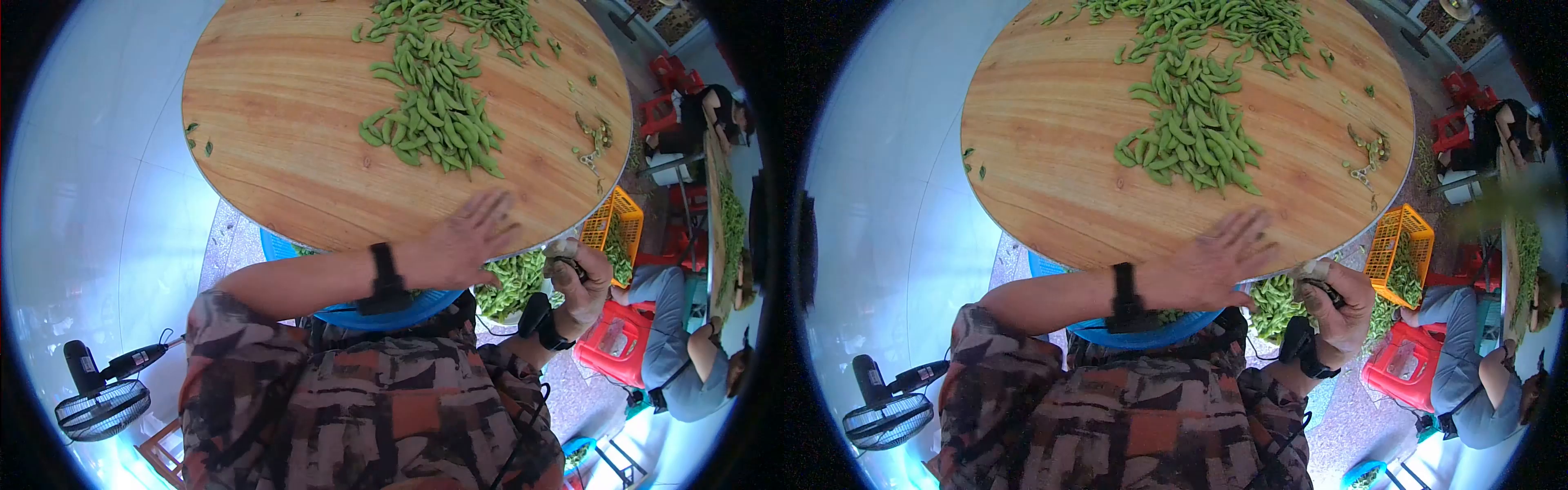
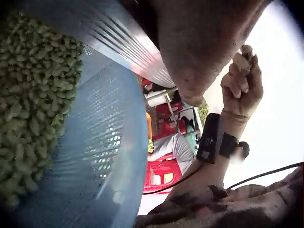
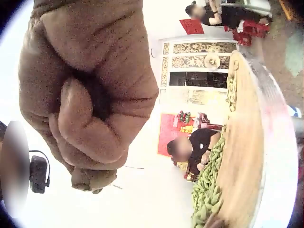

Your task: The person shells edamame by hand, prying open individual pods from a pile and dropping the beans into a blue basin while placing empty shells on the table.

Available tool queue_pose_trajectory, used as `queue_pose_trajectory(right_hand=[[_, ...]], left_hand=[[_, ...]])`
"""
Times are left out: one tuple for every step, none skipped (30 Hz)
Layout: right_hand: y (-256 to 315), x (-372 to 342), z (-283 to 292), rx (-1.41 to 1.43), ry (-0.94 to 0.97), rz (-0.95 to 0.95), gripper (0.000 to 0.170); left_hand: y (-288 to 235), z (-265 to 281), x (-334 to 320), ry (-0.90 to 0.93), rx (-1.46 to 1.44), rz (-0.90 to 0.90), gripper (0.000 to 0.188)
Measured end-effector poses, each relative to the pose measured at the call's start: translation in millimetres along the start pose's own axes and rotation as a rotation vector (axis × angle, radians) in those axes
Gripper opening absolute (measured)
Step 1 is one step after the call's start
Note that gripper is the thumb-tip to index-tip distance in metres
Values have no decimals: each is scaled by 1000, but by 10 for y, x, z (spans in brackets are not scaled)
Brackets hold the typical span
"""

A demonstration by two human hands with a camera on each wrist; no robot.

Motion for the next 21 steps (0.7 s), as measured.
queue_pose_trajectory(right_hand=[[-11, -10, -4, 14, -42, 22, 18], [-23, -29, -23, 14, -42, 24, 18], [-39, -52, -34, 60, -140, 15, 19], [-60, -67, -37, 105, -237, 7, 20], [-93, -74, -36, 103, -236, 11, 20], [-127, -83, -16, 171, -296, 45, 21], [-140, -91, 11, 239, -358, 79, 21], [-132, -94, 40, 236, -359, 81, 21], [-122, -97, 78, 246, -346, 73, 21], [-115, -98, 111, 256, -335, 65, 22], [-120, -101, 133, 254, -339, 67, 22], [-137, -110, 153, 245, -352, 57, 21], [-152, -121, 170, 238, -366, 46, 20], [-159, -128, 174, 237, -373, 47, 20], [-169, -134, 171, 206, -410, 2, 20], [-176, -139, 164, 176, -446, -44, 20], [-170, -128, 142, 175, -452, -45, 20], [-156, -98, 109, 191, -404, -30, 20], [-143, -75, 84, 207, -354, -15, 20], [-166, -75, 67, 199, -378, -63, 20], [-181, -70, 45, 197, -381, -62, 20]], left_hand=[[-48, -108, 115, -57, -37, -44, 81], [-99, -215, 230, -115, -75, -87, 77], [-145, -330, 356, -117, -75, -88, 77], [-180, -440, 494, -144, -154, -101, 68], [-207, -524, 630, -172, -234, -114, 59], [-226, -604, 781, -175, -235, -115, 59], [-219, -636, 936, -303, -458, -27, 47], [-170, -655, 1035, -429, -681, 62, 35], [-103, -591, 1086, -430, -684, 59, 35], [-22, -470, 1117, -377, -447, 26, 27], [63, -345, 1125, -321, -209, -7, 20], [151, -235, 1107, -318, -211, -13, 20], [249, -125, 1065, -356, 0, -29, 16], [338, -8, 1005, -391, 210, -47, 13], [418, 133, 920, -284, 241, -45, 13], [481, 239, 844, -177, 271, -43, 14], [542, 245, 778, -174, 268, -48, 14], [595, 233, 715, -196, 258, -74, 13], [626, 205, 685, -220, 249, -99, 13], [646, 161, 675, -221, 248, -103, 13], [628, 155, 672, -225, 240, -104, 12]])
Point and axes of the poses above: each hand's wrist, its own x-axis towards the middle knuckle, its own z-axis out of the back of the hand, y = z × x, the point moved 1 cm from there along x, towards the middle knuckle, and after that the axes turned 13 degrees about -y, right-handed, at the moved point
